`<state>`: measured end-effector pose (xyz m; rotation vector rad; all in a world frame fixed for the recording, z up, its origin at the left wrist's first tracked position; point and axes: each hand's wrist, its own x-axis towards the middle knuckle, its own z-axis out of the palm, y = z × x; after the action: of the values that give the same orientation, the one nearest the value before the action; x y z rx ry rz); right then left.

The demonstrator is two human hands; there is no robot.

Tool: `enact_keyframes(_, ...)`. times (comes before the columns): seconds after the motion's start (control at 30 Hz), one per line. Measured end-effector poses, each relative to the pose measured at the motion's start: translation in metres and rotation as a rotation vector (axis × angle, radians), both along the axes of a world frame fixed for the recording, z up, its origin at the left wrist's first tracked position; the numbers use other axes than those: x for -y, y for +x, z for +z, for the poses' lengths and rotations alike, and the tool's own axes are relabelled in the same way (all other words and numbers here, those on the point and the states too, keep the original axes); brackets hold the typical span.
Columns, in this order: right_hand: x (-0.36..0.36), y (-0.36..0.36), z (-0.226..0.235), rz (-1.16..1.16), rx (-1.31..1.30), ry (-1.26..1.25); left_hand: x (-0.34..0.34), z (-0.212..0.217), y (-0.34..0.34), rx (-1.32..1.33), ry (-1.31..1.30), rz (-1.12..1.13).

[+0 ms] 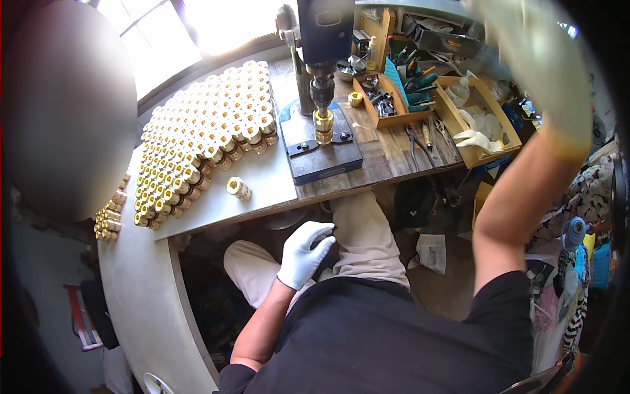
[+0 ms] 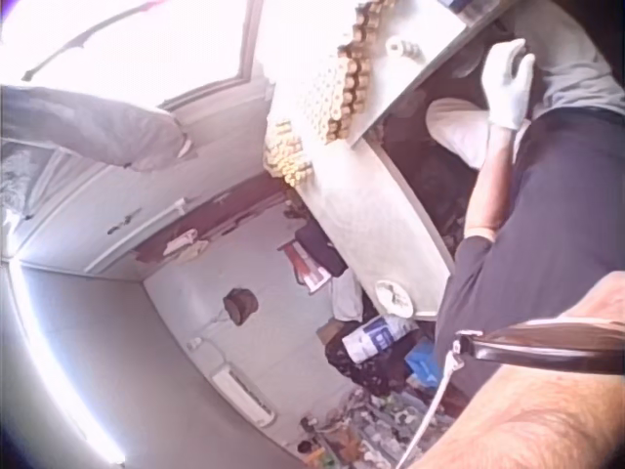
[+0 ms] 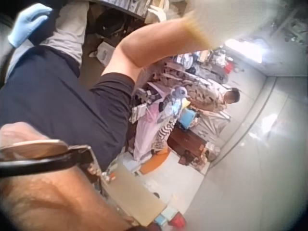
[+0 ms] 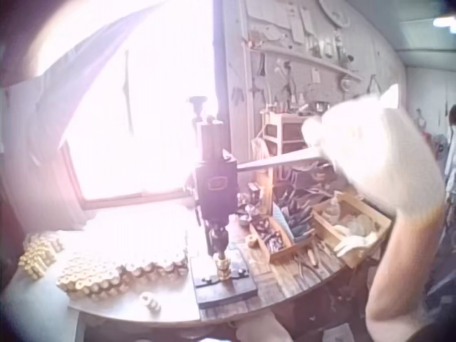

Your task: Using a manual arbor press to assemble or shape small brass-colored metal components on a workbench.

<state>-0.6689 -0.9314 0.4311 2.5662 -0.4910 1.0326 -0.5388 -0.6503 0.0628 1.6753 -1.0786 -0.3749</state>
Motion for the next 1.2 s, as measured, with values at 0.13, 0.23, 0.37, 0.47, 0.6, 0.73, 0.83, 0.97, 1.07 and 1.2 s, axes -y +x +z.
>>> enact_keyframes(0.13, -0.007, -0.004, -0.144, 0.041, -0.05, 0.428, 0.025, 0.044, 0.011, 0.327, -0.163, -0.115)
enact_keyframes(0.23, -0.003, 0.013, -0.134, 0.18, -0.081, 0.55, 0.082, 0.121, 0.007, 0.568, -0.41, -0.132)
enact_keyframes(0.37, 0.091, 0.031, -0.181, 0.532, -0.097, 0.606, 0.181, 0.208, -0.015, 0.716, -0.727, -0.231)
enact_keyframes(0.47, 0.089, 0.008, -0.189, 0.419, -0.082, 0.609, 0.205, 0.217, -0.018, 0.768, -0.667, -0.269)
enact_keyframes(0.6, 0.047, 0.024, -0.194, 0.248, -0.059, 0.62, 0.233, 0.175, -0.002, 0.841, -0.743, -0.22)
enact_keyframes(0.73, 0.044, 0.052, -0.193, 0.171, -0.033, 0.627, 0.23, 0.157, 0.007, 0.848, -0.639, -0.136)
enact_keyframes(0.83, 0.029, 0.035, -0.187, 0.105, 0.004, 0.594, 0.205, 0.17, -0.013, 0.79, -0.586, -0.264)
enact_keyframes(0.97, 0.009, 0.046, -0.203, 0.283, 0.159, 0.747, 0.115, 0.114, -0.004, 0.604, -0.486, -0.215)
enact_keyframes(1.07, 0.001, 0.017, -0.195, 0.316, 0.351, 0.736, 0.013, 0.077, 0.046, 0.612, -0.316, 0.197)
enact_keyframes(1.2, 0.083, -0.037, -0.14, 0.029, 0.344, -0.374, -0.089, 0.049, 0.153, 0.797, -0.068, 0.642)
